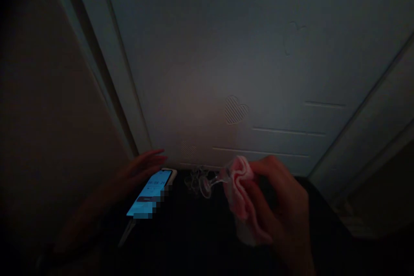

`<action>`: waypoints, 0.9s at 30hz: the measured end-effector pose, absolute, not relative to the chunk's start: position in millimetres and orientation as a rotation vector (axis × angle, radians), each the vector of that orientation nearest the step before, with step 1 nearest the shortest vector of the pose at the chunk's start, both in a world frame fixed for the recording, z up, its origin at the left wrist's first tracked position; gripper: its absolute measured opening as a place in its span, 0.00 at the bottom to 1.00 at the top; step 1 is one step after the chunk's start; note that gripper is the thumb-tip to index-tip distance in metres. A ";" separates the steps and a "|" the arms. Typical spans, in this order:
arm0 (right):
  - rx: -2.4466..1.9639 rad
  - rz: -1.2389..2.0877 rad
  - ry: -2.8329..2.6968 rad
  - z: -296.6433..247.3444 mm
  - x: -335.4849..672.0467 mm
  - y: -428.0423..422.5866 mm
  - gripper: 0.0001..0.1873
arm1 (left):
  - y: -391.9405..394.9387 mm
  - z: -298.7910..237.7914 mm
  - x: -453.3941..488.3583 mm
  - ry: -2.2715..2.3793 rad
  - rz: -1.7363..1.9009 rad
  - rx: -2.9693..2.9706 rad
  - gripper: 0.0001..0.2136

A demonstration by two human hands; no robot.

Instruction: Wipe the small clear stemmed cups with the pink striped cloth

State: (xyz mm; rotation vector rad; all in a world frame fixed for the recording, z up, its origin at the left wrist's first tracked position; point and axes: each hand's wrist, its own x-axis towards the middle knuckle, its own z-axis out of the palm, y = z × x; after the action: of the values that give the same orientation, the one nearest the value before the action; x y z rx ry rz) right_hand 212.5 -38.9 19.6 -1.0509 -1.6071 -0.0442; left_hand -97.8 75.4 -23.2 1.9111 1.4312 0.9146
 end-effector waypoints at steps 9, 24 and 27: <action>-0.904 0.033 -1.614 20.9 195.1 -34.2 0.04 | -0.5 16.7 -31.1 1.020 0.955 2.094 0.22; -0.896 0.078 -1.428 9.5 198.1 -31.7 0.07 | -0.6 5.1 -30.7 1.041 1.282 1.986 0.09; -0.896 0.100 -1.380 5.9 200.7 -31.9 0.07 | 0.6 4.3 -29.2 1.040 1.304 1.900 0.08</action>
State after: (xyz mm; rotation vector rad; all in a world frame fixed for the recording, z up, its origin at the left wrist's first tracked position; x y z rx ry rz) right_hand 200.7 -31.9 5.9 -0.8962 -1.3802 0.1004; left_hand -29.2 0.6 4.3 1.9001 1.0405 1.3043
